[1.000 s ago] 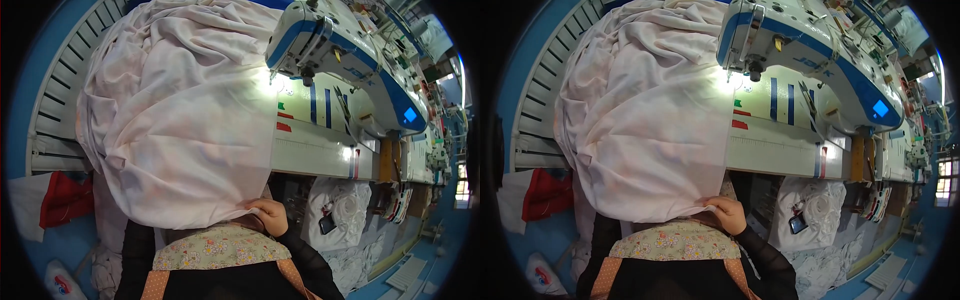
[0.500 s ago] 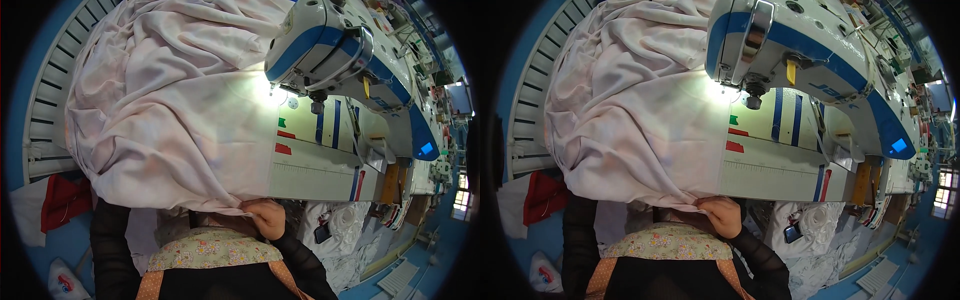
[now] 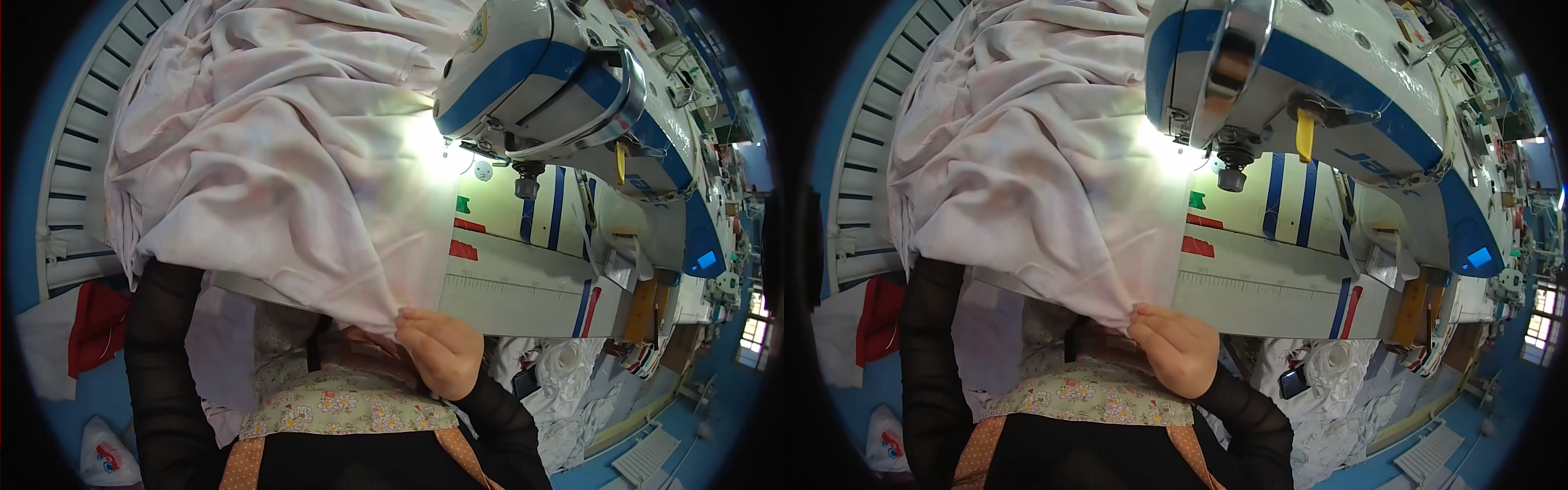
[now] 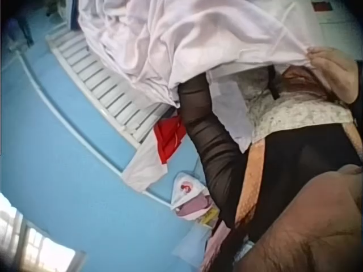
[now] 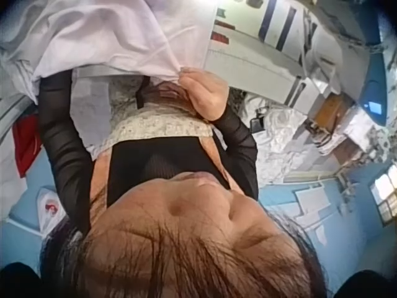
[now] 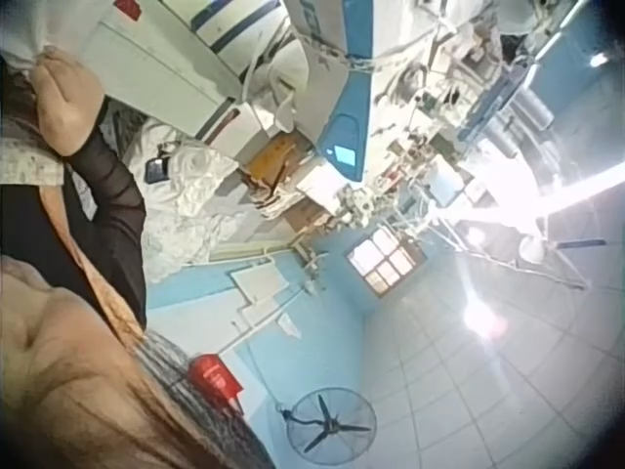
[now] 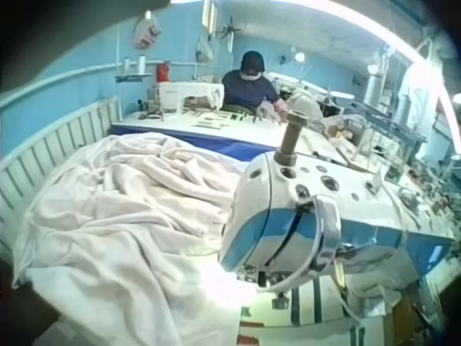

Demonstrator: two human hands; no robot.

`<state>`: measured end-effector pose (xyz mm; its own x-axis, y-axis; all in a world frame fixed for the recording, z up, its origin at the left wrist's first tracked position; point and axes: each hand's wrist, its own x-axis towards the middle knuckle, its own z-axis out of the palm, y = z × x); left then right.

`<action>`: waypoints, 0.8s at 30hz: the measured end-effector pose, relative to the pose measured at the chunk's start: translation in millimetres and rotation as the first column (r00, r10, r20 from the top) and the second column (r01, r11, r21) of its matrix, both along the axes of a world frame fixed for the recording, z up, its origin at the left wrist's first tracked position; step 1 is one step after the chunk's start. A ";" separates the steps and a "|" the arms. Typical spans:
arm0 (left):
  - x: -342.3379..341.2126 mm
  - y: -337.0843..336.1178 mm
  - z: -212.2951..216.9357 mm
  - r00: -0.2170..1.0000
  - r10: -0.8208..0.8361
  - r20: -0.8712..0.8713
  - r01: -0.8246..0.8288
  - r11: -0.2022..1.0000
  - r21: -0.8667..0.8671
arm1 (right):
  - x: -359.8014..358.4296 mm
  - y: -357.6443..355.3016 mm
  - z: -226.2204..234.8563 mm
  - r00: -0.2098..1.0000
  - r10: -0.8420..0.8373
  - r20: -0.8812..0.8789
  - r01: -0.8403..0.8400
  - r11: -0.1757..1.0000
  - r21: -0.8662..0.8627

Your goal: Use a sewing machine to stitch the edges of large white fabric pieces to assemble pillowcases.

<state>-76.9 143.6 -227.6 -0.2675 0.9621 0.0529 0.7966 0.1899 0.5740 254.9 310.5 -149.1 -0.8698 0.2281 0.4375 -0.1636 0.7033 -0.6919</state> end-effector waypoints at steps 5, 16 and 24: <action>-32.1 35.1 6.3 0.997 -0.033 -0.063 0.032 0.999 -0.011 | -18.3 24.7 9.9 0.997 0.009 0.077 -0.013 0.998 0.062; -98.0 108.9 15.1 0.976 -0.118 -0.183 0.113 0.993 -0.038 | -58.6 77.6 11.8 0.990 0.042 0.132 -0.064 0.984 0.167; -123.2 121.7 56.0 0.942 -0.135 -0.307 0.112 0.989 -0.093 | -86.0 94.2 3.7 0.990 -0.039 0.138 0.003 0.967 0.254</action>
<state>-200.1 265.2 -171.6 -0.1275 0.9909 0.0428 0.9531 0.1105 0.2818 168.9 404.6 -145.4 -0.9229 0.1448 0.3568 -0.0608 0.8602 -0.5064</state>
